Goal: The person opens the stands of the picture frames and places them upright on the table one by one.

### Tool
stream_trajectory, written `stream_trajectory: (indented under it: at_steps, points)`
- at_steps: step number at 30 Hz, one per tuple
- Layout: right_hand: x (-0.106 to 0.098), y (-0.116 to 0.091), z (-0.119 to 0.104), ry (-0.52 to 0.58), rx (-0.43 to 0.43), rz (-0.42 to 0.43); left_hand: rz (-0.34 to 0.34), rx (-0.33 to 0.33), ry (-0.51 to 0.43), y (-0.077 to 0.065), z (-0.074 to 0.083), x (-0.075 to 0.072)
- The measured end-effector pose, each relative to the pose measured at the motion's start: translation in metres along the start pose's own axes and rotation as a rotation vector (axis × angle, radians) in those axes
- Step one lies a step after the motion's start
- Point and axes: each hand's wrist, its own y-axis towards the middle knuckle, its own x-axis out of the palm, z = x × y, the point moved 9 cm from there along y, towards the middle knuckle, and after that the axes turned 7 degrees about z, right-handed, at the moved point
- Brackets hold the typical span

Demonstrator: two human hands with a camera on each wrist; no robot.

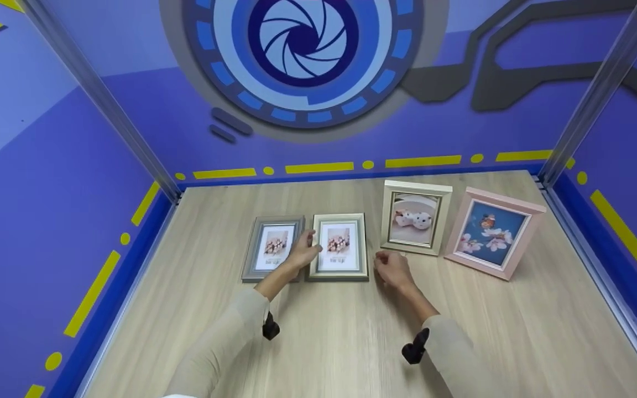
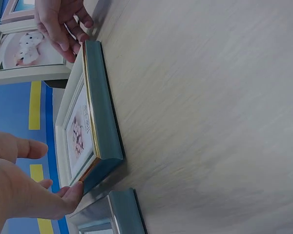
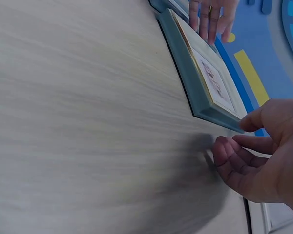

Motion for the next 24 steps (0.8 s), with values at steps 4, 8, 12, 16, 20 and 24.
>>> stream_trajectory:
  at_steps: [4, 8, 12, 16, 20, 24]
  points:
    - [0.012, 0.003, -0.004, -0.001, -0.026, -0.004, -0.018, -0.09, -0.064, -0.003, -0.009, 0.003]
    - [0.022, 0.006, -0.01, -0.041, -0.094, 0.0, -0.011, -0.139, -0.074, -0.005, -0.017, 0.005]
    - [0.026, 0.01, -0.017, -0.083, -0.164, 0.023, 0.01, -0.136, -0.034, -0.003, -0.019, 0.004]
    - [0.029, 0.016, -0.027, -0.111, -0.228, 0.059, 0.022, -0.111, 0.008, 0.0, -0.015, 0.0]
    - [0.028, 0.018, -0.033, -0.155, -0.274, 0.094, 0.013, -0.098, 0.033, 0.001, -0.012, 0.0]
    - [0.026, 0.018, -0.032, -0.191, -0.267, 0.117, 0.009, -0.1, 0.043, 0.0, -0.013, 0.004]
